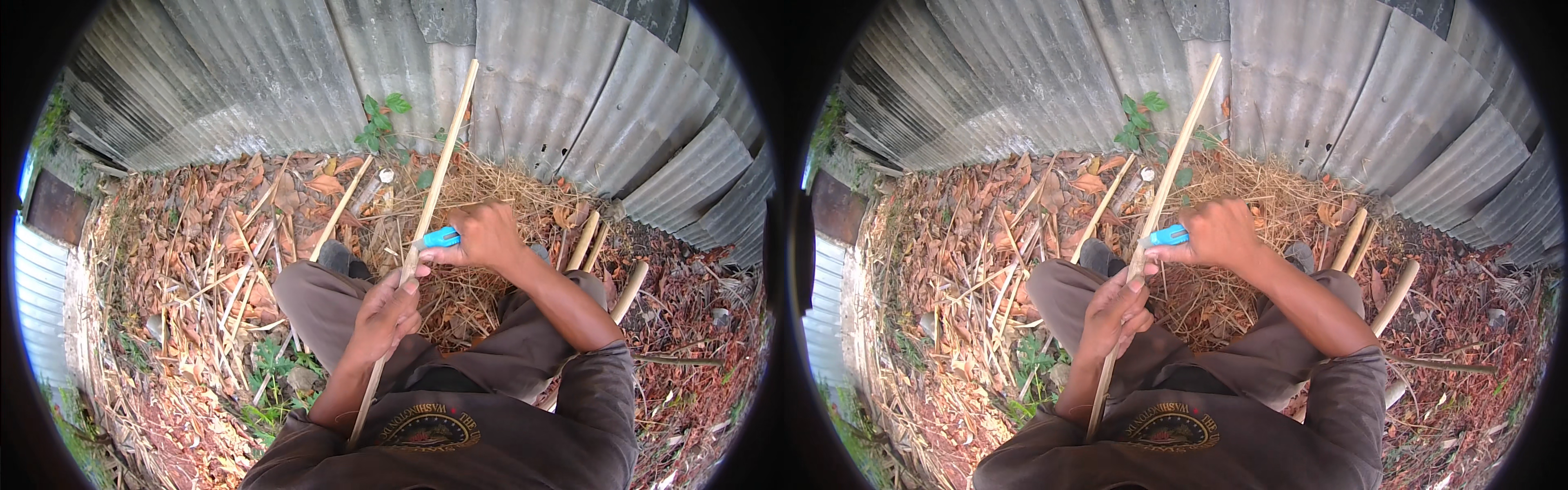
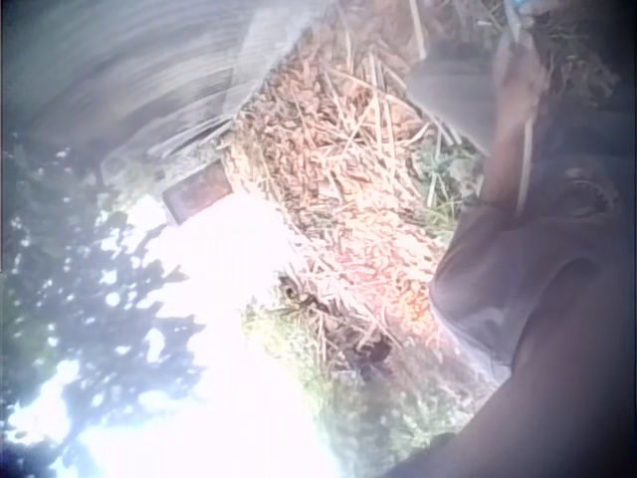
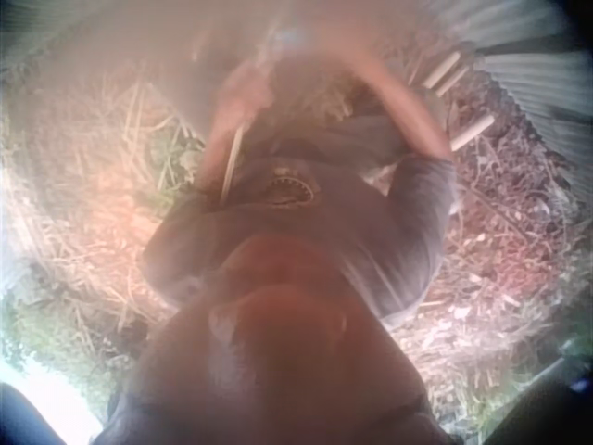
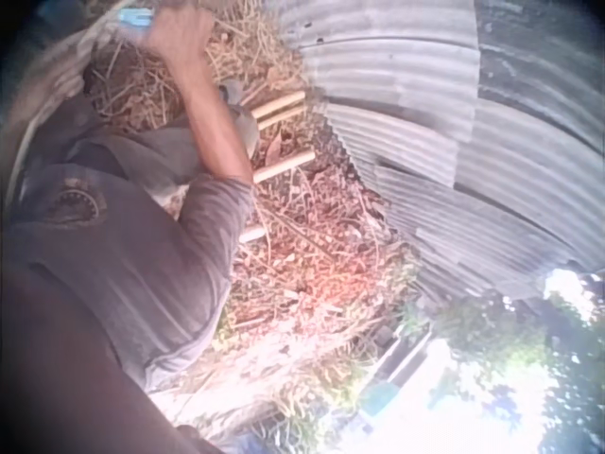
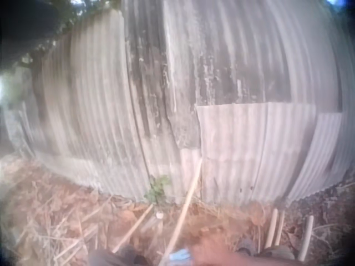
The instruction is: The person sits on the ground and uses a blue utility knife to shave and smooth a long bamboo stick. They rotate the stick to work on different sides, removing thin strips of material. At one point, they switch to a machete to split the bamboo before returning to the utility knife for further shaving.
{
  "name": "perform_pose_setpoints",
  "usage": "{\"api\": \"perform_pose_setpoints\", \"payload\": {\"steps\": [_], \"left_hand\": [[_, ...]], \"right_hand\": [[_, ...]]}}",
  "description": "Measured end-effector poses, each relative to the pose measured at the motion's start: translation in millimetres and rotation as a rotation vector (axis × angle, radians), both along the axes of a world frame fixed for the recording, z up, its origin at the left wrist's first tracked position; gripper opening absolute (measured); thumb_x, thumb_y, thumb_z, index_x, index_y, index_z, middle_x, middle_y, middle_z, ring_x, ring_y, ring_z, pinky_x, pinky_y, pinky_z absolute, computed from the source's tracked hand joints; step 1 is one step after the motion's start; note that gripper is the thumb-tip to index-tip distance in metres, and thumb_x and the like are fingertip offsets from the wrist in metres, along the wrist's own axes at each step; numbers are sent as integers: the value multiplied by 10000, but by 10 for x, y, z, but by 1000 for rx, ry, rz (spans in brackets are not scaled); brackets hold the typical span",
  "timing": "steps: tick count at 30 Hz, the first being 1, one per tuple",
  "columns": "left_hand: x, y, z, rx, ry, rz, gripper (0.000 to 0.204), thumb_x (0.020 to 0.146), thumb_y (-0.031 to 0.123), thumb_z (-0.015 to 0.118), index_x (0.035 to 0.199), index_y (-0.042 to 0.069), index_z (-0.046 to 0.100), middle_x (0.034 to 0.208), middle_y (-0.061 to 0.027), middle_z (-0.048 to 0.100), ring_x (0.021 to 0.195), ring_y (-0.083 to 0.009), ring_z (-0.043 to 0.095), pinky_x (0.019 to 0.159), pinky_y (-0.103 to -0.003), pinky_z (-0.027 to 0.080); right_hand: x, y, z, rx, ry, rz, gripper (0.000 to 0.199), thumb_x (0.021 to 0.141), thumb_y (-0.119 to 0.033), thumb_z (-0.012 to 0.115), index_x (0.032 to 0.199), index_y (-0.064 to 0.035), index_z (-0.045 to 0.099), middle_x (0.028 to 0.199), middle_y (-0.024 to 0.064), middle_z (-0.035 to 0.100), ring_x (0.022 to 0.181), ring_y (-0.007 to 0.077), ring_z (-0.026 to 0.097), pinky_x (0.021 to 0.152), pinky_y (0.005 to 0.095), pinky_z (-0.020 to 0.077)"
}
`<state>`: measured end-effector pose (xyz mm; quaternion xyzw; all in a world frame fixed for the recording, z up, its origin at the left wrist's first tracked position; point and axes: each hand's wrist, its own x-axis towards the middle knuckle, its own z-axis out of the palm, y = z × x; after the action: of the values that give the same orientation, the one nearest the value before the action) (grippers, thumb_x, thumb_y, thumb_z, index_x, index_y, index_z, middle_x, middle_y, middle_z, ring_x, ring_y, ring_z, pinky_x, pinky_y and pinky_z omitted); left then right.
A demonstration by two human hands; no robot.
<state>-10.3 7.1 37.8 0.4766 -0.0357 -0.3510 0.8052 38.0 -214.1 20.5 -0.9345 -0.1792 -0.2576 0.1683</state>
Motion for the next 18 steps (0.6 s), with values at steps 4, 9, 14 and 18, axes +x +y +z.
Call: {"api": "perform_pose_setpoints", "payload": {"steps": [4,9,14,18], "left_hand": [[-6,16,4,-5,35,-23,317,1013,183,448,1284,19,457,615,52,338,433,-32,251,453,-201,234],[-11,107,-38,-26,58,3,323,1016,180,438,1295,17,446,617,49,329,434,-35,255,458,-204,241],[-102,96,25,21,62,-26,309,1014,177,429,1269,5,465,613,44,319,437,-38,243,489,-213,242],[-130,85,68,-5,19,-81,305,1020,196,421,1263,16,463,617,42,321,437,-38,240,488,-211,243]], "right_hand": [[297,-373,23,54,175,-308,795,743,-802,485,569,-40,630,449,137,531,440,316,587,434,423,457],[44,32,-17,-44,219,-121,809,757,-806,457,584,-36,638,447,141,532,438,313,586,425,435,440],[308,-364,-6,-8,281,-278,800,743,-821,461,614,-55,654,453,133,531,462,305,603,452,439,465],[437,-551,35,28,98,-335,802,764,-806,446,620,-48,662,472,142,546,490,320,606,478,442,468]]}}
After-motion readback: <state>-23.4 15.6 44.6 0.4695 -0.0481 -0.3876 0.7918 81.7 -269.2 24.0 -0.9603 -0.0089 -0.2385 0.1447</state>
